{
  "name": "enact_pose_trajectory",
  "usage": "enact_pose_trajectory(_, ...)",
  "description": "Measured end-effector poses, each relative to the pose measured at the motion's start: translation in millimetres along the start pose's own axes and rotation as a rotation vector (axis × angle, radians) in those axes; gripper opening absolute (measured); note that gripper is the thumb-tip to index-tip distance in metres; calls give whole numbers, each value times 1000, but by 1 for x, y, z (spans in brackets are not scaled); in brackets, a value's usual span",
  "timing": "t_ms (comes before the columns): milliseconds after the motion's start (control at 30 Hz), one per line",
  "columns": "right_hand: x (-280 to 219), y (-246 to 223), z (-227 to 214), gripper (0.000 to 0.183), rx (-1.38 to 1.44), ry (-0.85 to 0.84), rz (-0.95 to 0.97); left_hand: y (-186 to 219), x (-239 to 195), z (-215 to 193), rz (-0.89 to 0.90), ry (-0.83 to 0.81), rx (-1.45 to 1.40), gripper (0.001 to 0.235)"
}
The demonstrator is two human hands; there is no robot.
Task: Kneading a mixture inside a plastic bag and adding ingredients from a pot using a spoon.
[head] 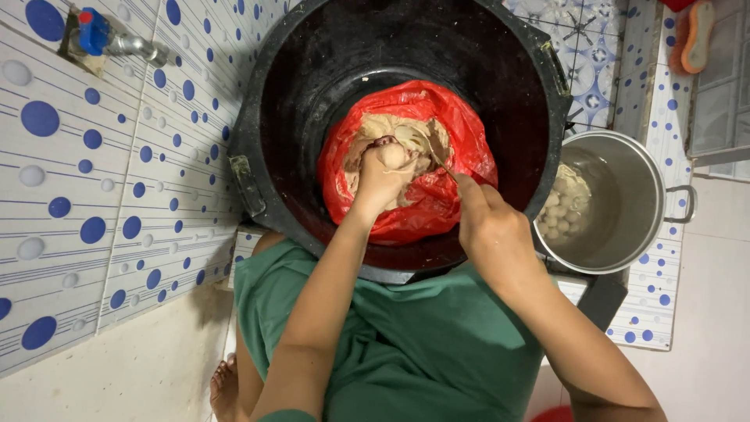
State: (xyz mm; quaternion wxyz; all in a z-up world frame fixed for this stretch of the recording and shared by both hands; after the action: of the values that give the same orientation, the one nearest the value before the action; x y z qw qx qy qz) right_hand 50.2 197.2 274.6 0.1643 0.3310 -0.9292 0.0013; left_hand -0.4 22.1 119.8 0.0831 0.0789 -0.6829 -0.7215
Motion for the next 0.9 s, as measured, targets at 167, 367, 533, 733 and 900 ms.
enact_pose_trajectory(167, 3, -6, 13, 28, -15, -19, -3, 6, 7, -1, -111, 46, 56, 18)
enact_pose_trajectory(367, -9, 26, 67, 23, 396, -262, 148, -23, 13, -3, -328, -63, 556, 16)
enact_pose_trajectory(533, -19, 54, 60, 24, 1121, -542, 626, -20, 21, 5, -366, -266, 970, 24)
enact_pose_trajectory(733, -69, 120, 52, 30, 1577, -395, 967, 8, 26, 14, -314, -386, 1081, 25)
enact_pose_trajectory(900, -158, 229, 106, 20, 928, -230, 952, -120, 38, -4, -338, -392, 1149, 27)
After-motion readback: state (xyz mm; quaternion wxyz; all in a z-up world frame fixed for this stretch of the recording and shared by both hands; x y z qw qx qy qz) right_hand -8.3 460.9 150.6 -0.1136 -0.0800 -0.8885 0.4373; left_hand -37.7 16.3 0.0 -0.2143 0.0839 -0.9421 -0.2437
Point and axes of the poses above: each hand's wrist, its own x-axis towards the middle knuckle, its own z-axis out of the palm, y = z × x, the point moved 3 cm from there along x, towards the middle knuckle, and after that the axes turned 9 degrees about -y, right-handed, at the moved point
